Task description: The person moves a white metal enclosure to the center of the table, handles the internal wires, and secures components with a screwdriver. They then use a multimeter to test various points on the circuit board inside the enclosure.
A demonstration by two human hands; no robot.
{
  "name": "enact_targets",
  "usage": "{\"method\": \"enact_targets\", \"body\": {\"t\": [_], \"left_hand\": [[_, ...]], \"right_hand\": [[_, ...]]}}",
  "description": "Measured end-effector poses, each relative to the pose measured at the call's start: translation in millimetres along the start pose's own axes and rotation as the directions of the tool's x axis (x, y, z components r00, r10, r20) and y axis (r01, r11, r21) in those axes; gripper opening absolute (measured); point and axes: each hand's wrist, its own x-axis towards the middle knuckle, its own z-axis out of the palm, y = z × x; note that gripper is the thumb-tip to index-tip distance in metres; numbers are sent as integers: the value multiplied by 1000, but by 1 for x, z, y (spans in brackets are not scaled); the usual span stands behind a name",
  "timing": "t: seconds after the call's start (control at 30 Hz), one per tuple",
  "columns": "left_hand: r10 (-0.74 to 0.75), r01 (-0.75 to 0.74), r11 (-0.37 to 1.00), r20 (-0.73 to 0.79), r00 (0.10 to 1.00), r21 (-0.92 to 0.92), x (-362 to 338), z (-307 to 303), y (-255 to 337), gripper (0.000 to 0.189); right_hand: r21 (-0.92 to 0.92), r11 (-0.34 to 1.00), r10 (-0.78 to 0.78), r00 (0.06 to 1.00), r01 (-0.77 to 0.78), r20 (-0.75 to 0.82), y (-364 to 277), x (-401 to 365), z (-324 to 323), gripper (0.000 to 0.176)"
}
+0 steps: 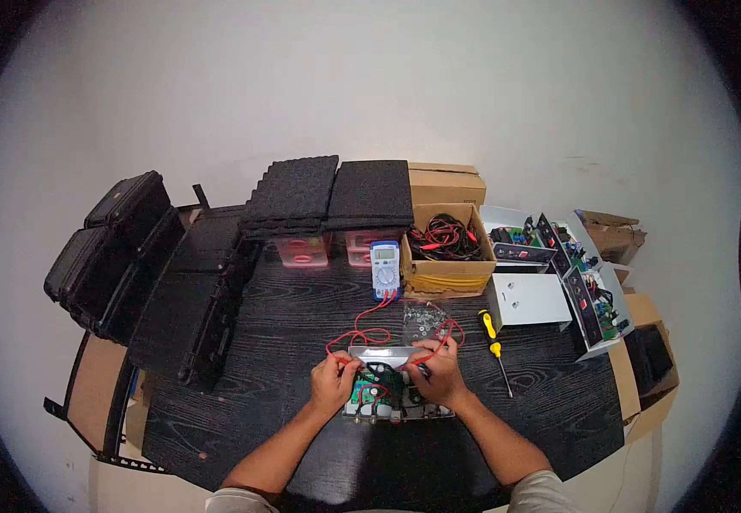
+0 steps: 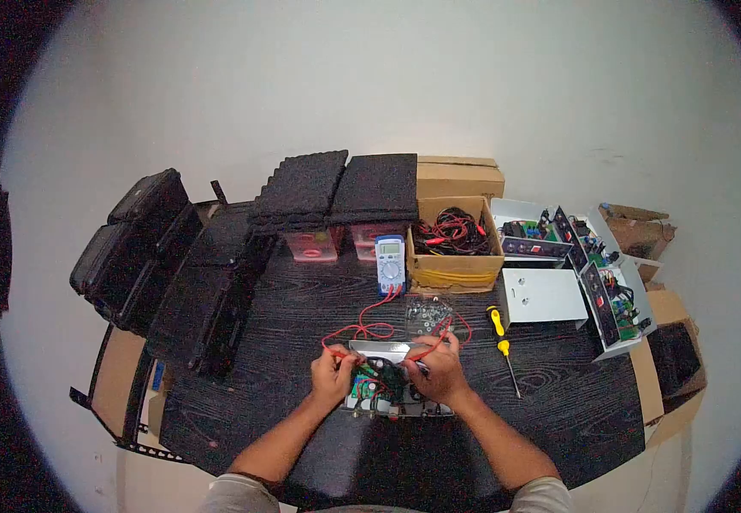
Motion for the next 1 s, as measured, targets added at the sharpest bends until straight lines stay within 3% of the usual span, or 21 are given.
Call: {"method": "enact_targets", "body": {"t": [1.0], "left_hand": [[-12, 12, 1000, 18, 1000, 13, 1, -3, 9, 12]], "right_hand": [[3, 999, -50, 998, 50, -29, 1, 1, 0, 8]]}}
